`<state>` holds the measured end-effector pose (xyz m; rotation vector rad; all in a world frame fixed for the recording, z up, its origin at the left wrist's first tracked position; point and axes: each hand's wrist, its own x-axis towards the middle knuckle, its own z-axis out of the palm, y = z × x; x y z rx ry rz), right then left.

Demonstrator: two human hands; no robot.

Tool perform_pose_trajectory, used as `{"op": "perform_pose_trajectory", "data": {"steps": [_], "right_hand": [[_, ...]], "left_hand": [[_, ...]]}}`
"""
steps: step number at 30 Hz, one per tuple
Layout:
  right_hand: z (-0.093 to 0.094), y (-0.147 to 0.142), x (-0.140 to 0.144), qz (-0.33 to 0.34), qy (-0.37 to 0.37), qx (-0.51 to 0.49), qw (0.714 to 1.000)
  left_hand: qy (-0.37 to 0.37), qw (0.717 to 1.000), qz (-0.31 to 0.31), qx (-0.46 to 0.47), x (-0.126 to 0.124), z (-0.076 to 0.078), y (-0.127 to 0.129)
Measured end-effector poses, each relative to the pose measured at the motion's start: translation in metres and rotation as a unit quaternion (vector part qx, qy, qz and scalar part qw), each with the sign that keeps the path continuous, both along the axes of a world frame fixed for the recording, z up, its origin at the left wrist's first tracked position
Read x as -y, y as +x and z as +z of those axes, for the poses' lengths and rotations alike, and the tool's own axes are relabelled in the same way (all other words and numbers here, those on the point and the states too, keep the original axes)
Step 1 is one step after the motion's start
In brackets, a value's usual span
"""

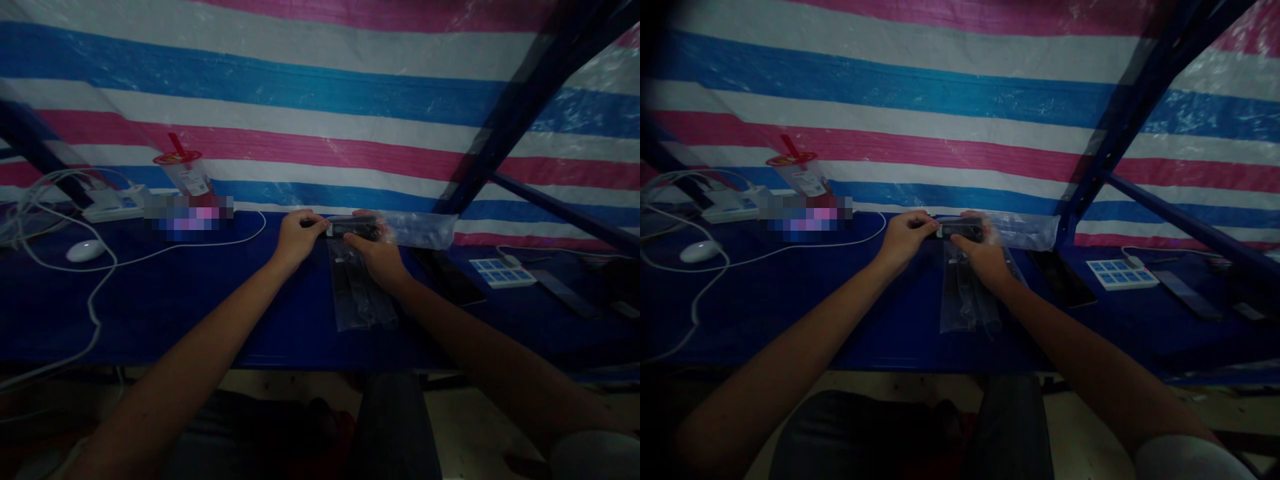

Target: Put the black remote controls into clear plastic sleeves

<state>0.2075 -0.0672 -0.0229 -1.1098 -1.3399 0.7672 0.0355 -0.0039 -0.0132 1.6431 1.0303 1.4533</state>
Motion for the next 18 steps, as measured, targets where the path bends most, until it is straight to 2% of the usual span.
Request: {"op": "perform_pose_trajectory", "data": {"steps": [4, 6, 9, 13, 18], "right_hand": [[0.002, -0.006, -0.001, 0.034, 0.003, -0.157, 0.987], [0.005, -0.008, 0.000, 0.056, -0.004, -0.203, 0.977], [0.010, -0.010, 0.000, 0.053, -0.016, -0.257, 0.965], [0.012, -0.007, -0.002, 0.053, -0.016, -0.297, 0.953], [0.009, -0.004, -0.006, 0.071, -0.010, -0.301, 0.951]], "left_hand": [[-0.038, 0.999, -0.003, 0.038, -0.001, 0.000, -0.001], [-0.042, 0.998, 0.008, 0.039, -0.002, -0.001, -0.002], [-0.033, 0.998, 0.033, 0.035, -0.005, -0.001, -0.005], [-0.030, 0.998, 0.061, 0.011, -0.007, 0.000, -0.011], [-0.033, 0.994, 0.089, -0.050, -0.012, -0.001, -0.020]]}}
